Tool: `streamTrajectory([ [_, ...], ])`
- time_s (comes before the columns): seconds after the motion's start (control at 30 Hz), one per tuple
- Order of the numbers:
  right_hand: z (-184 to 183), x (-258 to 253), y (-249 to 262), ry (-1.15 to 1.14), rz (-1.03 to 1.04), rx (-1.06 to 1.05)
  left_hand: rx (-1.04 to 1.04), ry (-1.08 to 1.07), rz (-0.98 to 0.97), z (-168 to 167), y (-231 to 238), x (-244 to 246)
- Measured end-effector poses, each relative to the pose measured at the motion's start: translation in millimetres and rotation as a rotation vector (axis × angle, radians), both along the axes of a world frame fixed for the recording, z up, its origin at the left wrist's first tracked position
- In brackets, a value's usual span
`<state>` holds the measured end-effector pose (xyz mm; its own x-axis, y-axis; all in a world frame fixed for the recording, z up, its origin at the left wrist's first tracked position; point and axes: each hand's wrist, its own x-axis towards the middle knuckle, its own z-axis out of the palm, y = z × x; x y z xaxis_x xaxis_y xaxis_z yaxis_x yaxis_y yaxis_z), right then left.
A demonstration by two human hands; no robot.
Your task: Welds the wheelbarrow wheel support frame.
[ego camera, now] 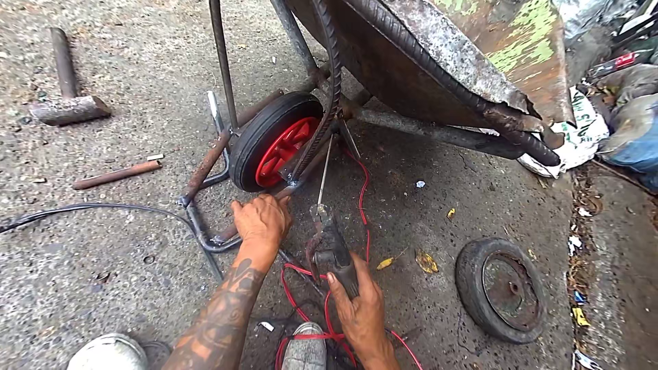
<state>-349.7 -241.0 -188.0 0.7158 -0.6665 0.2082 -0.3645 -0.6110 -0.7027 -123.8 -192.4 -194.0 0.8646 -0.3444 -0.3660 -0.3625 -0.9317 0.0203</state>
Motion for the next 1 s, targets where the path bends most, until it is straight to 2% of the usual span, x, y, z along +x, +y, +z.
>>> streamTrajectory([
  [0.27, -2.0, 5.2, -1.3, 0.028, 0.003, 0.011, -0.007, 0.001, 0.006, -0.6, -0.3, -0.4],
  [0.8, 4.9, 3.3, -1.3, -0.073, -0.016, 0.057, -0.009, 0.002, 0.014, -2.4, -0.2, -1.5],
  [1.0, -2.6, 8.0, -3.2, 0.006, -0.029, 0.015, 0.001, -0.013, 0.008, -4.3, -0.3, -1.8],
])
